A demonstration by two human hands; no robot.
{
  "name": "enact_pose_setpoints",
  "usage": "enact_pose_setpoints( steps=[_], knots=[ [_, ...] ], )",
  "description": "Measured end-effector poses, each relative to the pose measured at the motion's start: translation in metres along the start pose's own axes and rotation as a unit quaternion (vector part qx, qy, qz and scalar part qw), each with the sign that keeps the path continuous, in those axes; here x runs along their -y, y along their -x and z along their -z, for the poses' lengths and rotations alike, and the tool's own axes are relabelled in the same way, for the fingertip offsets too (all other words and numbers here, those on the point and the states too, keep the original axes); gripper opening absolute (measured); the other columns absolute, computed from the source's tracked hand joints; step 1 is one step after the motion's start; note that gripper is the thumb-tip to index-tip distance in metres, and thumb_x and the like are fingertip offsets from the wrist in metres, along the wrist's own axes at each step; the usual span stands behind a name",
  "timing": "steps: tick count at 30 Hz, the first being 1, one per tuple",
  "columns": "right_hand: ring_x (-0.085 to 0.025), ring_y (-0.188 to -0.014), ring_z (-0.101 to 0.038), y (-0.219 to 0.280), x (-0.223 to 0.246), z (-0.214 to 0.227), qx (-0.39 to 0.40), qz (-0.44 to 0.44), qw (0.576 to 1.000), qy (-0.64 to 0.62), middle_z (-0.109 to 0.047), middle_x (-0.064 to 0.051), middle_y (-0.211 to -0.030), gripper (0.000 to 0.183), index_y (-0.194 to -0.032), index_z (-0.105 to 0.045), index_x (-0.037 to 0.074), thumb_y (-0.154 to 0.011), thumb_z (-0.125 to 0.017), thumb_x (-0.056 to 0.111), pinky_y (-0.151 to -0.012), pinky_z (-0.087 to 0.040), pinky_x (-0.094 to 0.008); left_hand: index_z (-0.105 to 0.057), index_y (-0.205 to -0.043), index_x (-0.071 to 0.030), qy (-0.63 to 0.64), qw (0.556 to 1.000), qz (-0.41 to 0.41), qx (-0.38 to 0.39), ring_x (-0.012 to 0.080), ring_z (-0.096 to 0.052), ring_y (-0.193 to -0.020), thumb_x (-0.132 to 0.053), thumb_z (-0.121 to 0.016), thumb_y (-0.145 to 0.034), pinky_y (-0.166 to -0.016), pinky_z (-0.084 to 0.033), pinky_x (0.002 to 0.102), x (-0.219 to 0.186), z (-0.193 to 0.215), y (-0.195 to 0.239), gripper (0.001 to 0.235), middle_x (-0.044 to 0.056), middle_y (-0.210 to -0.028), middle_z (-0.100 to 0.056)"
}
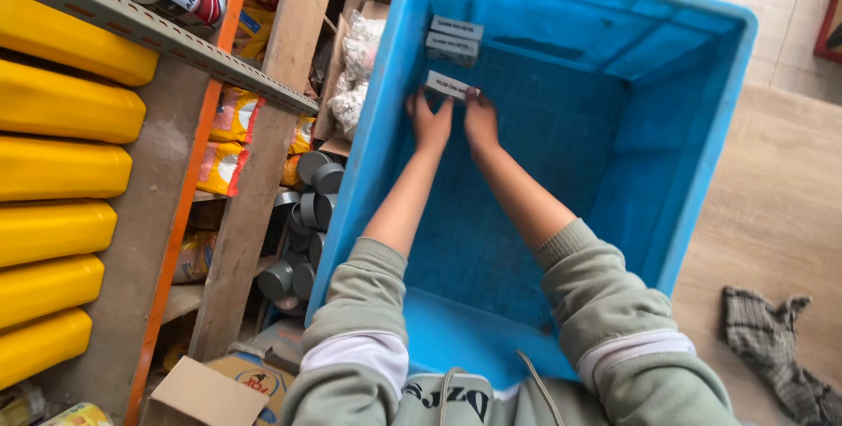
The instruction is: The person takes a boxed item from a large carton, wipes it with a cloth on a wooden table, and places it into a blue plastic crate, repeating the process for other boxes.
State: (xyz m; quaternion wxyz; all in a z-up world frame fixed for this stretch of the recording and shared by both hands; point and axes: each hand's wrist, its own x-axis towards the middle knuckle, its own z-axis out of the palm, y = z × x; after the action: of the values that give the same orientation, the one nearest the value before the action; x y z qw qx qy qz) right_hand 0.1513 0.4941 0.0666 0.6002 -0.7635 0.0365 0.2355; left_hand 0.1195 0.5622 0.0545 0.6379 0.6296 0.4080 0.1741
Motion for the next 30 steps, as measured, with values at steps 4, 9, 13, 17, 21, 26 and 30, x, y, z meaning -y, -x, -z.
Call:
enact_pose_setpoints(
  steps=[4,9,13,17,21,26,30],
  knots=[
    [-0.046,-0.138,-0.028,-0.027,-0.004,-0.011,-0.016,0.030,0.998,-0.046,-0.036,-0.037,-0.144,0.058,-0.141,-0.037,-0.012,-0.104,-0.043,0.032,-0.117,-0.020,-0.055,-0.029,-0.149,-0.001,0.047,0.999,0.000,0.002,0.0388,-0.046,-0.130,-0.012,-0.071,-0.086,-0.106,-0.045,0.050,-0.002,-0.014,-0.015,0.076,0.026,-0.148,-0.020],
    [-0.045,-0.145,-0.001,-0.038,-0.014,-0.017,0.059,0.104,0.985,-0.123,-0.002,-0.033,-0.156,0.059,-0.152,-0.010,-0.005,-0.108,-0.041,0.016,-0.121,-0.003,-0.055,-0.011,-0.153,0.002,0.143,0.988,-0.035,0.035,0.0530,-0.027,-0.134,-0.006,-0.056,-0.096,-0.109,-0.036,0.061,0.000,-0.023,-0.026,0.073,0.031,-0.155,-0.003],
    [-0.044,-0.146,0.000,-0.051,-0.019,-0.016,0.093,0.131,0.982,-0.102,-0.002,-0.032,-0.156,0.060,-0.154,-0.007,-0.001,-0.108,-0.043,0.013,-0.123,-0.003,-0.053,0.002,-0.152,0.006,0.203,0.977,-0.034,0.055,0.0520,-0.018,-0.138,-0.009,-0.048,-0.098,-0.114,-0.025,0.061,0.015,-0.032,-0.030,0.075,0.034,-0.155,0.011],
    [-0.022,-0.150,-0.008,-0.060,-0.023,-0.012,0.118,0.152,0.979,-0.064,-0.010,-0.012,-0.162,0.062,-0.154,-0.004,0.013,-0.106,-0.040,0.029,-0.122,-0.010,-0.034,0.000,-0.154,-0.010,0.203,0.974,-0.064,0.084,0.0290,-0.024,-0.145,-0.021,-0.051,-0.095,-0.116,-0.028,0.037,0.022,-0.036,-0.036,0.079,0.014,-0.161,-0.006],
    [-0.020,-0.150,-0.002,-0.066,-0.017,-0.009,0.162,0.134,0.977,-0.020,-0.004,-0.010,-0.163,0.068,-0.153,0.005,0.013,-0.105,-0.034,0.043,-0.122,-0.007,-0.034,0.005,-0.154,-0.016,0.232,0.965,-0.043,0.111,0.0221,-0.018,-0.147,-0.025,-0.050,-0.096,-0.118,-0.023,0.035,0.021,-0.039,-0.039,0.080,0.006,-0.162,0.000],
    [-0.021,-0.150,0.006,-0.067,-0.016,-0.002,0.193,0.164,0.967,-0.023,0.003,-0.008,-0.163,0.069,-0.153,0.007,0.012,-0.106,-0.031,0.045,-0.124,-0.002,-0.035,0.009,-0.154,-0.018,0.270,0.949,-0.069,0.146,0.0187,-0.010,-0.148,-0.013,-0.048,-0.096,-0.120,-0.015,0.034,0.020,-0.036,-0.039,0.081,0.005,-0.162,0.003],
    [-0.025,-0.151,0.001,-0.067,-0.014,0.002,0.170,0.150,0.972,-0.056,0.002,-0.013,-0.163,0.074,-0.152,0.010,0.016,-0.103,-0.030,0.055,-0.122,-0.006,-0.037,0.007,-0.154,-0.024,0.259,0.954,-0.055,0.137,0.0321,-0.019,-0.147,-0.011,-0.053,-0.095,-0.117,-0.025,0.042,0.022,-0.028,-0.032,0.085,0.002,-0.163,0.006]
  ],
)
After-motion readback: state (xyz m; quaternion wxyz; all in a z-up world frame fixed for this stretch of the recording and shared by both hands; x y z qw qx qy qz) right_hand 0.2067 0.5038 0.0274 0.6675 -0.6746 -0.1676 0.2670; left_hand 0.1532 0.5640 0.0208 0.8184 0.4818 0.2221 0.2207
